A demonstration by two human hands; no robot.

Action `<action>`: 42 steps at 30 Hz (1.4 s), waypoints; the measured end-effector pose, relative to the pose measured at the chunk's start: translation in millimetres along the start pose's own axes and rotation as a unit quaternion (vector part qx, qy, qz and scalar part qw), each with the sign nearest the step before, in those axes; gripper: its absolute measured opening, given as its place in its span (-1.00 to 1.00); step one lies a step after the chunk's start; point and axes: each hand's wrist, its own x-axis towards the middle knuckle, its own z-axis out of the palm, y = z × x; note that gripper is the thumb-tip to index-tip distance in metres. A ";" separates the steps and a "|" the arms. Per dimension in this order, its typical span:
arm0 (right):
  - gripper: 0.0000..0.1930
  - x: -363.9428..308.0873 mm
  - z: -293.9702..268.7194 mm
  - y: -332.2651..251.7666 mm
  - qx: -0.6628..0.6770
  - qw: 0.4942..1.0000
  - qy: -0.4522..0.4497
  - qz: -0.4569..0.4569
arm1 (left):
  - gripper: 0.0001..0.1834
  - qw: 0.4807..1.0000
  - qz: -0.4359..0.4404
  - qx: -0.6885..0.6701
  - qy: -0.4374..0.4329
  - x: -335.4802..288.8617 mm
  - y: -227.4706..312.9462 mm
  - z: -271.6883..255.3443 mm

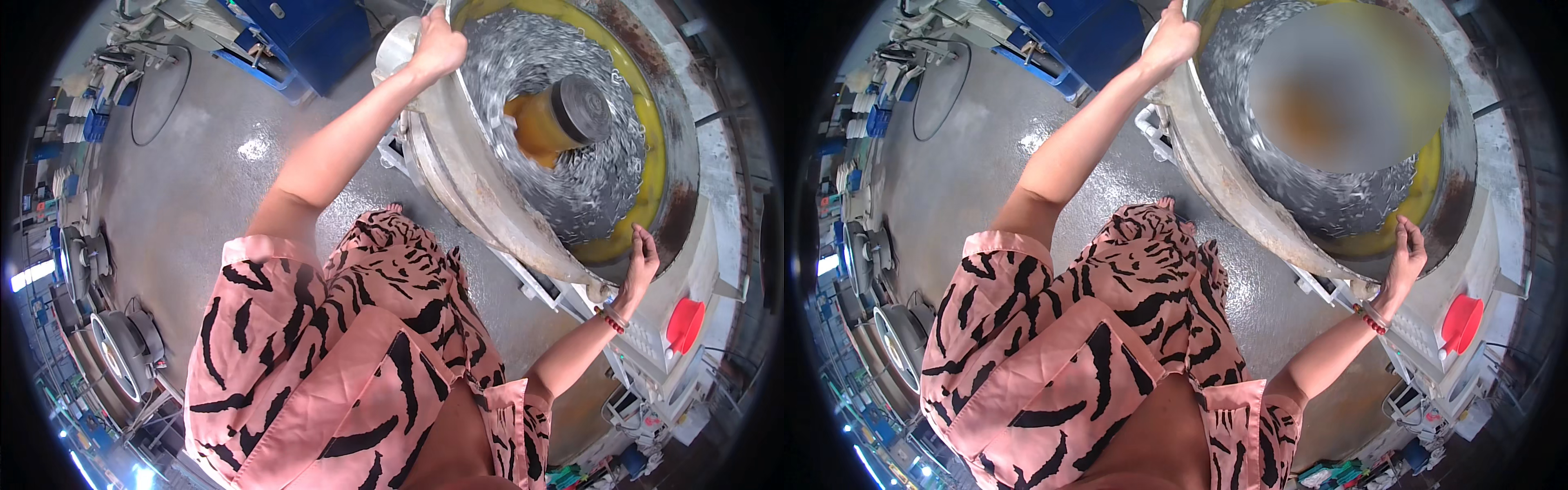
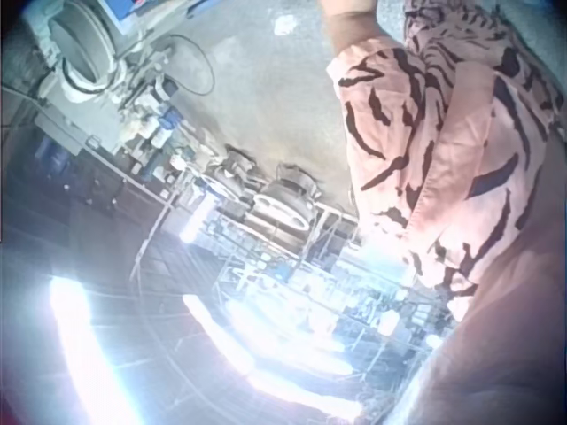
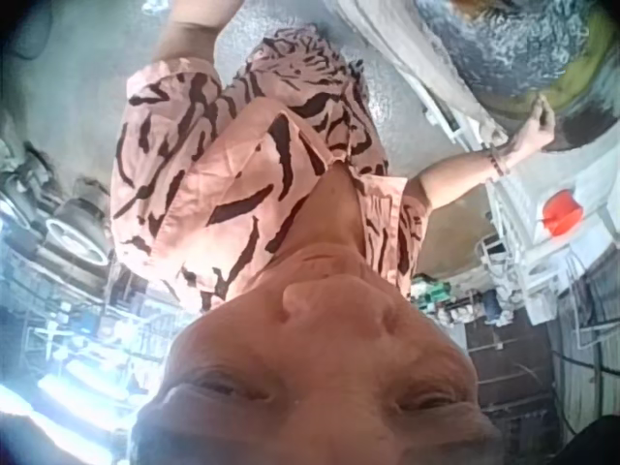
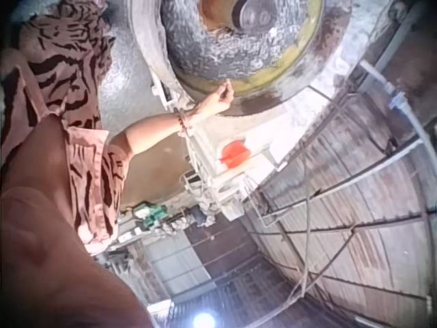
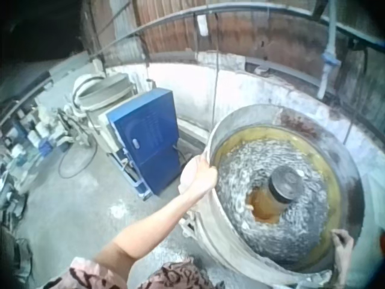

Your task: The person adds liquid from a red scoop into a large industrial vibratory finishing machine containing metal parts and water.

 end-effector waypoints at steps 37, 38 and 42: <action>-0.81 2.0 -4.7 1.9 0.037 0.999 -0.006 0.026 | -0.32 0.997 -0.013 0.052 -0.052 -5.3 11.9 -6.7; -0.82 1.1 -4.9 5.7 0.037 0.999 -0.009 0.036 | -0.32 0.997 -0.010 0.053 -0.053 -5.8 12.0 -7.1; -0.82 3.8 0.0 6.5 0.049 0.999 -0.018 -0.006 | -0.36 0.996 -0.019 0.078 -0.049 -4.3 8.7 -11.7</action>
